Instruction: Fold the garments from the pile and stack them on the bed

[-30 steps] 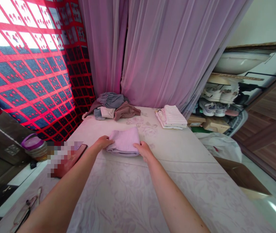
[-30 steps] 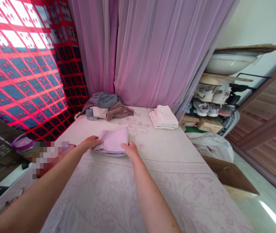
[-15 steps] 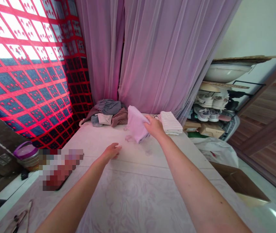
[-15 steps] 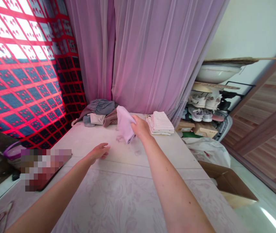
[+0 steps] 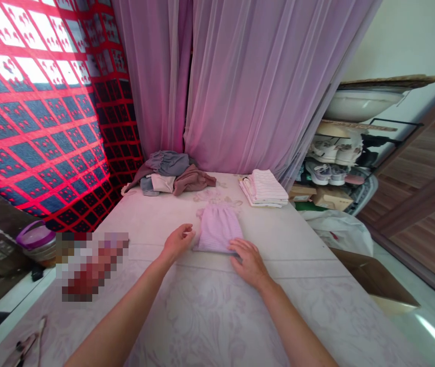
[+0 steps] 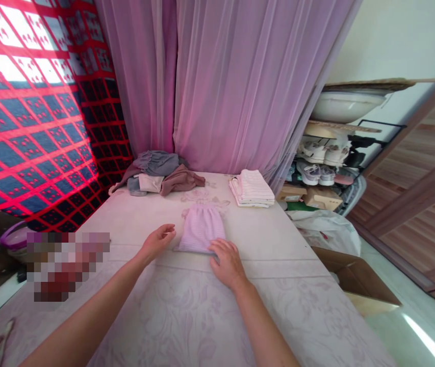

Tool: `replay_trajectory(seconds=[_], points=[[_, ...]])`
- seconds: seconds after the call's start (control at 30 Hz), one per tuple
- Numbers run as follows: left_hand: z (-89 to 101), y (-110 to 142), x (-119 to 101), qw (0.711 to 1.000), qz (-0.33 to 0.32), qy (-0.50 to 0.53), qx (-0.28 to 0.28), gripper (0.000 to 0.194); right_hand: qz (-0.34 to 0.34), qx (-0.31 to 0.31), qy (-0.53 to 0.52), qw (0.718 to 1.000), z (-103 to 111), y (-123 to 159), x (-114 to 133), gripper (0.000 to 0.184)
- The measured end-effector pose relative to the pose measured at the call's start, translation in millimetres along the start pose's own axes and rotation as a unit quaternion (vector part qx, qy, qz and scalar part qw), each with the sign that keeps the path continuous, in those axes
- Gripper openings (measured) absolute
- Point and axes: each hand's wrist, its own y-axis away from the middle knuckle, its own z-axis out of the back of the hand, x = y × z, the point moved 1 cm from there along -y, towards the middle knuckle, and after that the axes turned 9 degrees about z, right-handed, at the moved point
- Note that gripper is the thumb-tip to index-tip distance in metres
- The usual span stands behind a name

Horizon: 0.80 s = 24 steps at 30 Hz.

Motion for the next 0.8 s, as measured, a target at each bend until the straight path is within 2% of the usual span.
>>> replay_trajectory(seconds=[0.07, 0.13, 0.2, 0.3, 0.47, 0.53, 0.6, 0.7, 0.8], points=[[-11.2, 6.6, -7.6, 0.995, -0.042, -0.09, 0.011, 0.041, -0.061, -0.061, -0.002, 0.996, 0.9, 1.1, -4.3, 0.026], [-20.6, 14.2, -13.2, 0.982, -0.064, -0.176, 0.001, 0.044, -0.151, -0.09, 0.009, 0.984, 3.7, -4.9, -9.4, 0.029], [-27.4, 20.2, -15.2, 0.97, -0.077, -0.229, -0.027, 0.046, -0.233, -0.074, 0.014, 0.97, 6.1, -13.3, -13.2, 0.035], [-33.5, 24.5, -13.3, 0.968, -0.082, -0.232, -0.046, 0.048, -0.295, -0.03, 0.006, 0.955, 9.3, -24.4, -14.9, 0.036], [-33.2, 24.9, -9.0, 0.969, -0.099, -0.225, -0.038, 0.044, -0.346, 0.024, 0.031, 0.938, 13.4, -29.0, -17.7, 0.031], [-28.9, 24.0, -5.4, 0.967, -0.113, -0.227, -0.011, 0.042, -0.349, 0.043, 0.028, 0.936, 14.7, -30.2, -21.7, 0.031], [-23.0, 22.8, 1.1, 0.971, -0.135, -0.193, 0.039, 0.045, -0.342, 0.038, 0.012, 0.939, 17.2, -36.0, -27.1, 0.032], [-14.8, 21.7, 13.3, 0.974, -0.167, -0.114, 0.104, 0.054, -0.332, 0.022, -0.019, 0.943, 21.5, -57.1, -35.4, 0.038], [-12.1, 22.3, 22.0, 0.976, -0.172, -0.087, 0.106, 0.055, -0.326, 0.031, -0.006, 0.945, 22.1, -87.9, -42.0, 0.045]])
